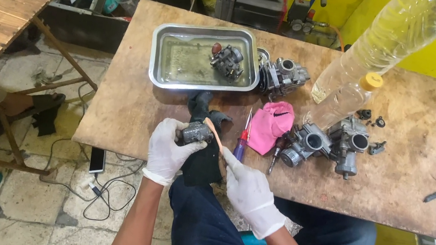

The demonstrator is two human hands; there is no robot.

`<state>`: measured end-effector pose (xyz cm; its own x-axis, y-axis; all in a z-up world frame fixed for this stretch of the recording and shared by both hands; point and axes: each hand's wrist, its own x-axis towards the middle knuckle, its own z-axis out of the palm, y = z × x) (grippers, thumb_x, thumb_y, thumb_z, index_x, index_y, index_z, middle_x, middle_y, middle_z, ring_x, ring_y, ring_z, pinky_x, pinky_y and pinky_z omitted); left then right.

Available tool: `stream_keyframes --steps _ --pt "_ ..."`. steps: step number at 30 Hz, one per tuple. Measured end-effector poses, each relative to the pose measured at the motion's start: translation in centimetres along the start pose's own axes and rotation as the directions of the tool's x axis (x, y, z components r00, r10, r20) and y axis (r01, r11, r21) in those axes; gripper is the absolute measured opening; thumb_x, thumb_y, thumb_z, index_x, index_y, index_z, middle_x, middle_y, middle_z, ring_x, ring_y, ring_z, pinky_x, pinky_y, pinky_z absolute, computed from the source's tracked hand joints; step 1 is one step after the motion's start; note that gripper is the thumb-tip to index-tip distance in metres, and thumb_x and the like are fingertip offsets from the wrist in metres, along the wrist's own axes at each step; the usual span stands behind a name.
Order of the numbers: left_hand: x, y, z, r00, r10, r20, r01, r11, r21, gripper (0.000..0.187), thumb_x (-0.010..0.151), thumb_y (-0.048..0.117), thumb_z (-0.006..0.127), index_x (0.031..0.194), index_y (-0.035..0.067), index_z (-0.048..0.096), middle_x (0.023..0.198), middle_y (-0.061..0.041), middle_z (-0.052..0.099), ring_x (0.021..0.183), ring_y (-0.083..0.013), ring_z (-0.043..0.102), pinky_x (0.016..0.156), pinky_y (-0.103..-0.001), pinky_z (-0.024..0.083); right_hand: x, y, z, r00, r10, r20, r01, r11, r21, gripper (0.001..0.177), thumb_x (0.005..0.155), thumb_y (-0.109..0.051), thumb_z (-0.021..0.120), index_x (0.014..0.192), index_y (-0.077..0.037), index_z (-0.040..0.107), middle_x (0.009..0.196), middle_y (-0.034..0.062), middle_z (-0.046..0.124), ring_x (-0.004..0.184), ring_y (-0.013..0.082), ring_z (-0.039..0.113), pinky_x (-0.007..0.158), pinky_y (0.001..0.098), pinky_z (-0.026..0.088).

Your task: The person cleans a carburetor component using a black cloth and a toothbrush. They wipe the part thoroughly and scrub it with the toothbrush, then place it into a metal tray containing liquid. Other carburetor parts and tools are visible on the wooden table.

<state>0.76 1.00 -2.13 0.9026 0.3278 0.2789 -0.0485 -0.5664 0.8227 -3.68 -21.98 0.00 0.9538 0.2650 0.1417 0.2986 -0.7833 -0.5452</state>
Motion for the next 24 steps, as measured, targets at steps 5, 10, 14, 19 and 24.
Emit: stream_keyframes --steps 5,10,14,19,24 --pt "-0.1 0.1 0.2 1.000 0.013 -0.020 -0.013 1.000 0.007 0.066 0.042 0.042 0.103 0.093 0.014 0.072 0.072 -0.002 0.065 0.069 -0.0176 0.061 0.070 -0.030 0.055 -3.0 -0.8 -0.8 0.997 -0.051 -0.058 0.039 0.983 -0.181 0.055 0.091 -0.024 0.057 0.145 -0.036 0.059 0.069 0.0155 0.075 0.064 0.0406 0.074 0.059 0.0541 0.058" --pt "-0.4 -0.2 0.7 0.997 0.044 -0.065 -0.042 0.998 0.037 0.065 0.043 0.043 0.103 0.091 0.014 0.071 0.071 -0.002 0.062 0.070 -0.0197 0.061 0.072 -0.030 0.054 -5.7 -0.8 -0.1 0.975 -0.149 -0.167 0.082 0.933 -0.351 0.063 0.087 -0.022 0.060 0.149 -0.035 0.055 0.061 0.0080 0.069 0.052 0.0311 0.071 0.051 0.0459 0.058" --pt "-0.8 1.3 -0.4 0.985 0.157 -0.074 -0.153 0.987 0.056 0.062 0.049 0.046 0.102 0.091 0.013 0.070 0.072 -0.003 0.061 0.070 -0.0188 0.061 0.071 -0.030 0.054 -5.1 -1.0 -0.3 0.959 -0.180 -0.220 0.088 0.924 -0.372 0.059 0.089 -0.022 0.059 0.148 -0.030 0.058 0.062 0.0095 0.069 0.054 0.0305 0.071 0.051 0.0433 0.058" --pt "-1.2 0.8 -1.5 0.989 0.141 0.053 -0.133 0.981 -0.140 0.039 0.066 0.030 0.094 0.094 0.012 0.073 0.074 -0.001 0.064 0.068 -0.0154 0.058 0.068 -0.029 0.053 -4.1 -0.2 -0.3 0.976 -0.116 -0.184 0.060 0.956 -0.289 0.064 0.091 -0.019 0.057 0.153 -0.032 0.051 0.065 0.0090 0.071 0.059 0.0310 0.073 0.057 0.0434 0.060" --pt "-1.2 0.5 -1.9 0.990 0.040 0.136 -0.010 0.977 -0.213 0.033 0.065 0.020 0.093 0.095 0.015 0.079 0.073 0.002 0.068 0.063 -0.0076 0.054 0.065 -0.022 0.052 -2.1 1.3 2.1 0.993 -0.005 -0.114 -0.018 0.979 -0.202 0.057 0.094 -0.029 0.055 0.149 -0.041 0.052 0.075 0.0119 0.076 0.069 0.0363 0.075 0.061 0.0519 0.059"
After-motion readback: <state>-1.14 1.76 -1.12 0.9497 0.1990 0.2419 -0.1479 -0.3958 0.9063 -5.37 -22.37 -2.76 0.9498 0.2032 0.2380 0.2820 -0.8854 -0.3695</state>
